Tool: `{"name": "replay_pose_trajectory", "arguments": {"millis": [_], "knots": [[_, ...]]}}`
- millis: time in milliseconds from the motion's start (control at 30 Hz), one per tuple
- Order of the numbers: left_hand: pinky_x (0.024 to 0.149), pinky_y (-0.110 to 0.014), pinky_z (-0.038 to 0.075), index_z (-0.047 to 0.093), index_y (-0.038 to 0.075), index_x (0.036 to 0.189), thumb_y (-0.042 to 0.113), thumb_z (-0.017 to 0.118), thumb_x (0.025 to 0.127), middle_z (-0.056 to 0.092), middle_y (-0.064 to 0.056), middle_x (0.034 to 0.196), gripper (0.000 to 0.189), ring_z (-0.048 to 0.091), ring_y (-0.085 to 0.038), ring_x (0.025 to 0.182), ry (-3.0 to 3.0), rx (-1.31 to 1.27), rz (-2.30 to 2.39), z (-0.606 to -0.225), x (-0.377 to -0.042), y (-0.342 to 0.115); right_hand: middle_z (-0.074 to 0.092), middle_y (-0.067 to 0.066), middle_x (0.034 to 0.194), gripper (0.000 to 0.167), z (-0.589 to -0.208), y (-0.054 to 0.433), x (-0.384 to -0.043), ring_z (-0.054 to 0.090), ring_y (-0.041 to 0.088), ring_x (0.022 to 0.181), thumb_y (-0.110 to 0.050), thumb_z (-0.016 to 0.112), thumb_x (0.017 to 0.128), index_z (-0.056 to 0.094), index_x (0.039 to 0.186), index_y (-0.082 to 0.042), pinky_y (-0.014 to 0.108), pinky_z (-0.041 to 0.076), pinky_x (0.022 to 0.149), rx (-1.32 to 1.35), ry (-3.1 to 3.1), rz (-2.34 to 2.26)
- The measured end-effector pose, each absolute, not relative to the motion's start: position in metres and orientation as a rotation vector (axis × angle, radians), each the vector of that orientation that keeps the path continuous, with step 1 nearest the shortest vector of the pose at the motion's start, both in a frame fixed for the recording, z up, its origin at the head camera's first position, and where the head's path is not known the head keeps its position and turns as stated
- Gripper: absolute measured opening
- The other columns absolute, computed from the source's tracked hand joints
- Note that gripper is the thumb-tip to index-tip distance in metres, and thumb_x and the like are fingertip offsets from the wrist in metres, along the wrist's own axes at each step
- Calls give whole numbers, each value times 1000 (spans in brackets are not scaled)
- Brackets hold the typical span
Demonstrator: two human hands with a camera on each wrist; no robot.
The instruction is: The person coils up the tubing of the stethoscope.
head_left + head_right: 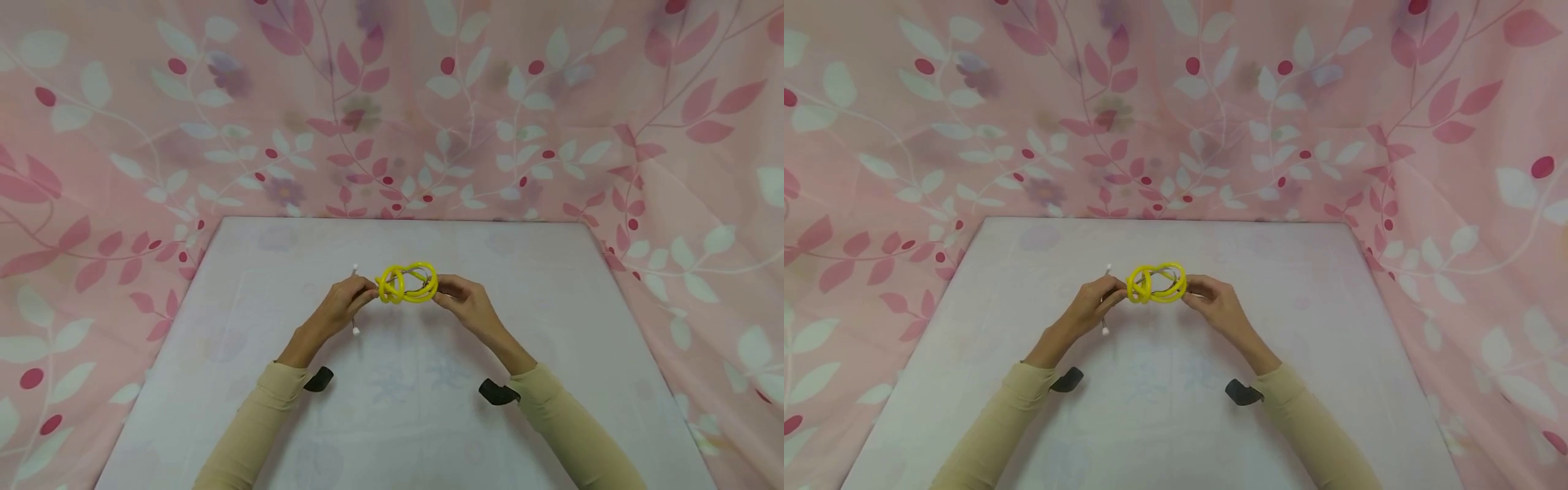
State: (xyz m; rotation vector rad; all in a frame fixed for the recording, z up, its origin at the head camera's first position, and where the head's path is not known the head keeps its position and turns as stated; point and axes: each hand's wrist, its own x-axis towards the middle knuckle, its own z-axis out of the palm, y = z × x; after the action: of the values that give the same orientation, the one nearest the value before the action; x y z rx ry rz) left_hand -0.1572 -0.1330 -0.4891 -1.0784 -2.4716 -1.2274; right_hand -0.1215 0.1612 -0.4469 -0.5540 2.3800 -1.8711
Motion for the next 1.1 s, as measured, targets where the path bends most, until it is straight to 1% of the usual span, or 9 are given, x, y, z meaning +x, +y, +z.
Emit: {"name": "replay_pose_trajectory", "arguments": {"millis": [67,167,267,367,533,600,733,867,1100], "knots": [[64,-21,47,66,6,102,9,65,93,68,-3,94,9,51,-8,74,-2471,-1116,-1232,-489,-156,-134,64,17,129,36,-454,166,-126,63,8,113,-11,64,96,61,130,-4,22,53,90,-529,2344,-1878],[65,-21,47,66,8,102,12,64,95,68,-3,96,9,51,-7,76,-2482,-1155,-1217,-488,-154,-135,61,15,134,36,-461,171,-132,63,9,114,-14,59,99,59,135,-9,24,53,93,-505,2284,-1893],[66,-21,47,67,8,101,20,61,96,67,-2,95,14,52,-7,77,-2482,-1183,-1190,-487,-153,-136,64,14,130,34,-461,174,-137,67,12,110,-19,55,102,60,134,-12,25,53,93,-501,2275,-1874],[66,-20,47,66,9,100,28,59,97,65,-1,93,21,51,-7,77,-2487,-1224,-1152,-486,-153,-135,67,16,122,32,-459,174,-143,69,13,104,-23,55,102,63,130,-10,26,55,89,-491,2317,-1846],[67,-20,47,67,9,101,31,59,96,63,0,91,23,50,-6,77,-2523,-1250,-1092,-485,-153,-134,70,15,114,31,-453,173,-148,71,19,95,-24,57,100,66,123,-4,24,57,82,-475,2490,-1750],[68,-19,47,67,10,101,31,59,96,63,1,91,23,50,-5,77,-2546,-1231,-1052,-486,-153,-135,72,13,109,31,-450,171,-149,71,21,90,-26,59,99,68,120,-5,23,57,78,-465,2614,-1676],[69,-21,47,68,10,100,30,60,96,63,1,92,21,51,-6,79,-2585,-1191,-983,-487,-155,-136,73,7,101,28,-442,168,-148,68,19,82,-31,64,96,74,111,-9,22,55,70,-423,2805,-1521],[70,-23,48,68,11,101,30,60,97,64,0,93,21,53,-8,81,-2625,-1166,-933,-488,-156,-136,75,6,96,27,-436,164,-148,68,16,81,-32,67,94,76,106,-10,24,54,68,-383,2814,-1469],[74,-27,49,68,12,98,26,63,96,66,0,92,15,56,-9,83,-2616,-1133,-870,-492,-157,-134,75,7,85,23,-439,157,-144,70,22,74,-31,71,92,75,102,-11,27,53,62,-317,2750,-1470]]}}
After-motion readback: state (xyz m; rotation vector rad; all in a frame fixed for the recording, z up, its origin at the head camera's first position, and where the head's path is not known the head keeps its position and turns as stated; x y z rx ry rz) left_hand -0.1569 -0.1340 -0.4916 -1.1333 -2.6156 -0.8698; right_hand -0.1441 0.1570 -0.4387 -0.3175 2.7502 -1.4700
